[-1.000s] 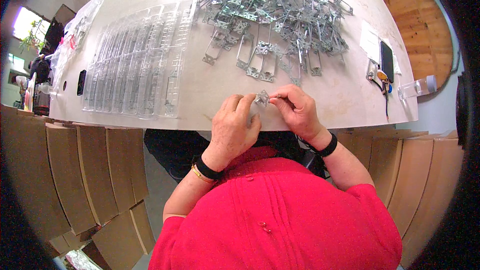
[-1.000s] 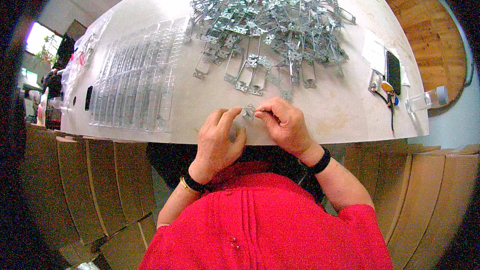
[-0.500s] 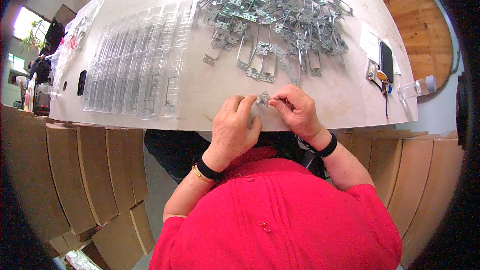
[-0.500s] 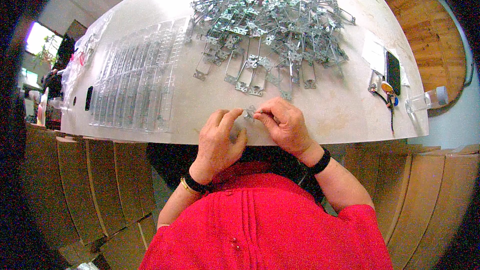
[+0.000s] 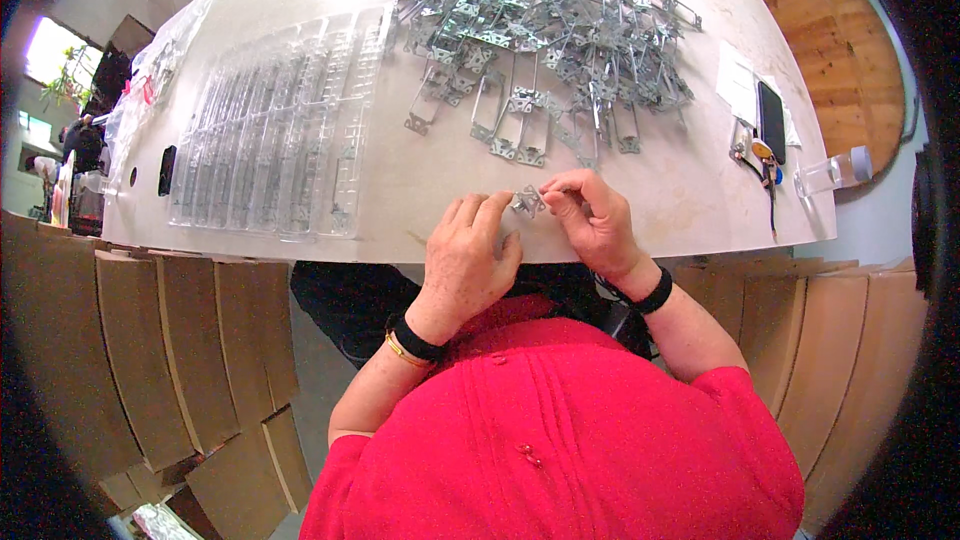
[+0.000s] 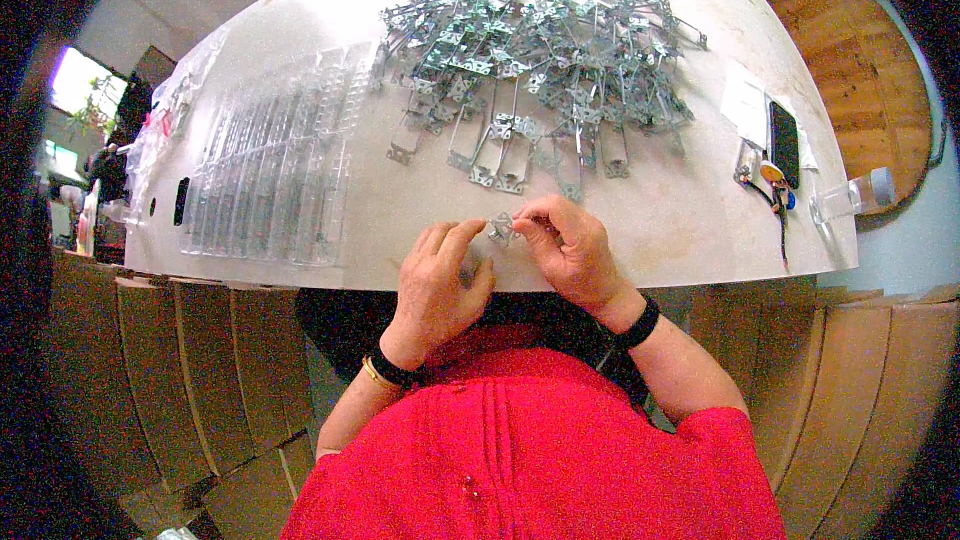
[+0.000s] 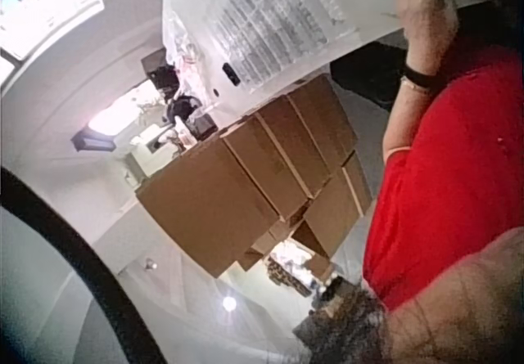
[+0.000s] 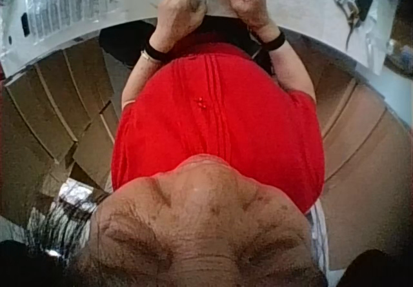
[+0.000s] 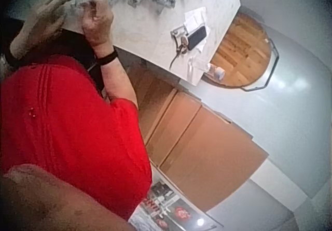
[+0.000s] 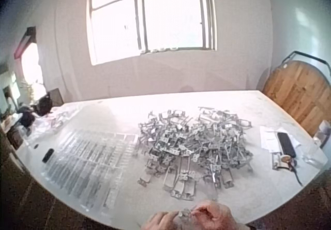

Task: Assembling small metal frames by attaching components and placing them in trays.

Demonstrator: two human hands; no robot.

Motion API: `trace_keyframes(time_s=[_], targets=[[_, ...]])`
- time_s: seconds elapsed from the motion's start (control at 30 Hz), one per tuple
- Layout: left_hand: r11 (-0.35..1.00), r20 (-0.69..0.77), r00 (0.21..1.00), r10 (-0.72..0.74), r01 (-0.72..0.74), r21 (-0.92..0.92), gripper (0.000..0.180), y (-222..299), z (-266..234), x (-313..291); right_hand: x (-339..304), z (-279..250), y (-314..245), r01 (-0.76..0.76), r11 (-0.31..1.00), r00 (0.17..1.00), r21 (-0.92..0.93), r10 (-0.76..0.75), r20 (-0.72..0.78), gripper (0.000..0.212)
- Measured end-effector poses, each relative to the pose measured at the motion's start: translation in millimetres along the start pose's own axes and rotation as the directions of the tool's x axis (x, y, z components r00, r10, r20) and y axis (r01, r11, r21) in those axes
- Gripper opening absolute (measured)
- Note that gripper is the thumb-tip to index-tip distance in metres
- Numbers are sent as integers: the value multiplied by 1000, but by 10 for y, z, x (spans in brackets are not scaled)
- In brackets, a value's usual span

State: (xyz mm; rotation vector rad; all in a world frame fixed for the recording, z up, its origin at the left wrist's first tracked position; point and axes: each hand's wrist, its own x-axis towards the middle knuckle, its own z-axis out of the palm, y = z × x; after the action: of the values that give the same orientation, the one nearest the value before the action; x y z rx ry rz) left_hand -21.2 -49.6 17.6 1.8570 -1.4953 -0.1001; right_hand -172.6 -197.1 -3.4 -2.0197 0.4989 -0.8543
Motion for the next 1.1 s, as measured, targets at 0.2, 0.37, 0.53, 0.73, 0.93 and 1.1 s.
trace_keyframes(time_s=[0.2, 0.37, 0.53, 0.73, 0.93, 1.1], targets=[[994, 20, 999, 33, -35, 107, 47, 5, 15, 24, -4, -19, 6, -80, 997, 996, -10, 81, 34, 12], [994, 33, 998, 51, -54, 97, 50, 22, 55, 64, -26, -13, 57, -3, 1000, 998, 6, 3, 63, 13], [996, 90, 993, 72, -77, 44, 51, 41, 61, 123, -73, 12, 55, -102, 979, 995, 176, 101, 19, 9], [983, -68, 998, 3, -15, -184, 51, 72, 32, 209, -48, 3, 45, -148, 929, 987, 340, 162, -12, 8], [843, -88, 972, -220, 144, -518, 55, -30, 11, 173, -38, 0, 27, -170, 949, 985, 265, 175, 4, 7], [808, -140, 948, -287, 160, -567, 59, -102, -205, -25, -31, -8, 19, -187, 950, 982, 251, 187, 25, 9]])
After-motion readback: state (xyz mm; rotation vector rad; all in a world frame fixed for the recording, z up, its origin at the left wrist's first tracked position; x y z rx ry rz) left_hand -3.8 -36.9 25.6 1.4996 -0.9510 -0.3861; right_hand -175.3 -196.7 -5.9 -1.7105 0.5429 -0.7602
